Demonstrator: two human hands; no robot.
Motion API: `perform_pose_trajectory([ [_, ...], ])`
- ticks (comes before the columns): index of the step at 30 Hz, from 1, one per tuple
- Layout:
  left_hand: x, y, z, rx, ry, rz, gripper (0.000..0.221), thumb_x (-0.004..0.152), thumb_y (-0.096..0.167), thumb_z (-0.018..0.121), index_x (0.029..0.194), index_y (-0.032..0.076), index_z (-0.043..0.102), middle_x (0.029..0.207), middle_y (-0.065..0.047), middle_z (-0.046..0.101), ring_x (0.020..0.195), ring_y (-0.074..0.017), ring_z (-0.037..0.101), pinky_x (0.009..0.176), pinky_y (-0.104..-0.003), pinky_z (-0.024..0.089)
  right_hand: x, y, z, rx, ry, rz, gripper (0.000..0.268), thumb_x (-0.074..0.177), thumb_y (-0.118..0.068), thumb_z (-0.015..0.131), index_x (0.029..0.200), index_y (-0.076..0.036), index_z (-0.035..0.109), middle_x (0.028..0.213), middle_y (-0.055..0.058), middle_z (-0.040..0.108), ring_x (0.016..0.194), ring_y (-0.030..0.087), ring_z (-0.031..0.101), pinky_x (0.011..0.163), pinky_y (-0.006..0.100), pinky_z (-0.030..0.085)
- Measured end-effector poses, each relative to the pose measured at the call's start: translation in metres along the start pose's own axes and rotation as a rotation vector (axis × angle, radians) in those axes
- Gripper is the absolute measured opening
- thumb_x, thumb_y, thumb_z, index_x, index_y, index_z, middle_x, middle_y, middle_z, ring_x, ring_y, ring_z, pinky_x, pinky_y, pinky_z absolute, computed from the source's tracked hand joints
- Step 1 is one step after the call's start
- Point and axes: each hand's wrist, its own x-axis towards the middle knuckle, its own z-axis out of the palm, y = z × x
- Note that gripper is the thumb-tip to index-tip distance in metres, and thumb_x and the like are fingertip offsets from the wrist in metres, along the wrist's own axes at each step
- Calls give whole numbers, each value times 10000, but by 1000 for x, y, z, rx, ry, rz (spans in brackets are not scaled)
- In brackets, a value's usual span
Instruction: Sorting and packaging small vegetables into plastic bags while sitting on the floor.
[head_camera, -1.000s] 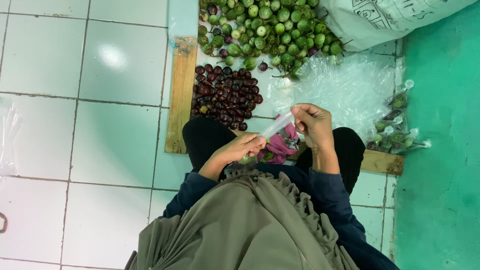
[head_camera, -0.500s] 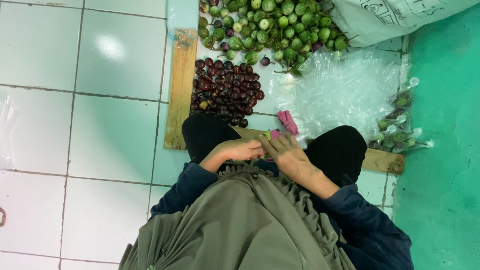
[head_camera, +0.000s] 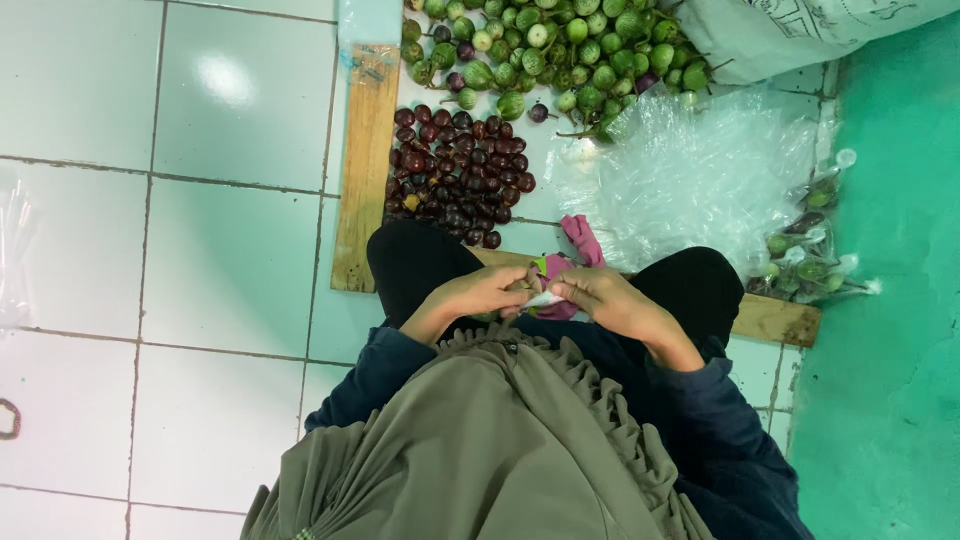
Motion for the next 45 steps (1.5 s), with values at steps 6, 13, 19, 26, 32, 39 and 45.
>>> perform_pose_trajectory([
  [6,9,-4,14,-69,248,194,439,1072,150,565,1471,38,420,729,-95,692,662,-141,579,664,-300,428,46,32,37,431,394,28,116,1002,-152,699,1053,-56,738,644,31,623,556,58,523,476,196,419],
  [13,20,-24,22,-240,507,172,411,1108,262,488,1491,112,476,783,-59,737,674,-69,542,640,-249,401,64,57,86,694,583,98,164,1053,-143,615,1034,5,682,618,122,639,486,85,539,403,198,399],
  [19,61,-91,10,-150,770,39,309,1023,132,552,1288,79,700,1116,-239,729,1034,-346,699,854,-398,556,64,76,96,395,581,153,176,1016,-152,663,1121,-61,771,625,107,677,514,157,618,471,283,492],
  [26,90,-133,0,108,938,-116,249,795,226,733,1021,145,802,879,-117,775,786,-231,752,639,-314,594,78,106,107,-22,720,15,167,948,-124,741,1064,-10,780,920,221,739,937,444,697,811,498,533],
  [32,63,-108,-5,407,823,311,174,751,88,772,865,49,646,934,-181,680,904,-413,687,696,-465,554,82,134,108,1,652,-34,101,956,-102,724,1017,-90,803,923,159,737,948,409,699,826,459,540],
  [39,56,-130,-5,299,711,344,142,815,97,763,880,70,640,965,-141,715,952,-352,697,747,-419,532,82,149,110,100,570,-41,117,931,-66,739,1021,-88,810,958,119,739,951,352,707,842,435,545],
  [45,51,-117,-3,-73,775,-1,179,798,178,829,852,70,697,653,-79,704,549,-119,651,566,-247,501,77,111,113,-122,771,-125,121,827,7,837,924,-20,769,879,106,652,858,343,712,742,363,584],
])
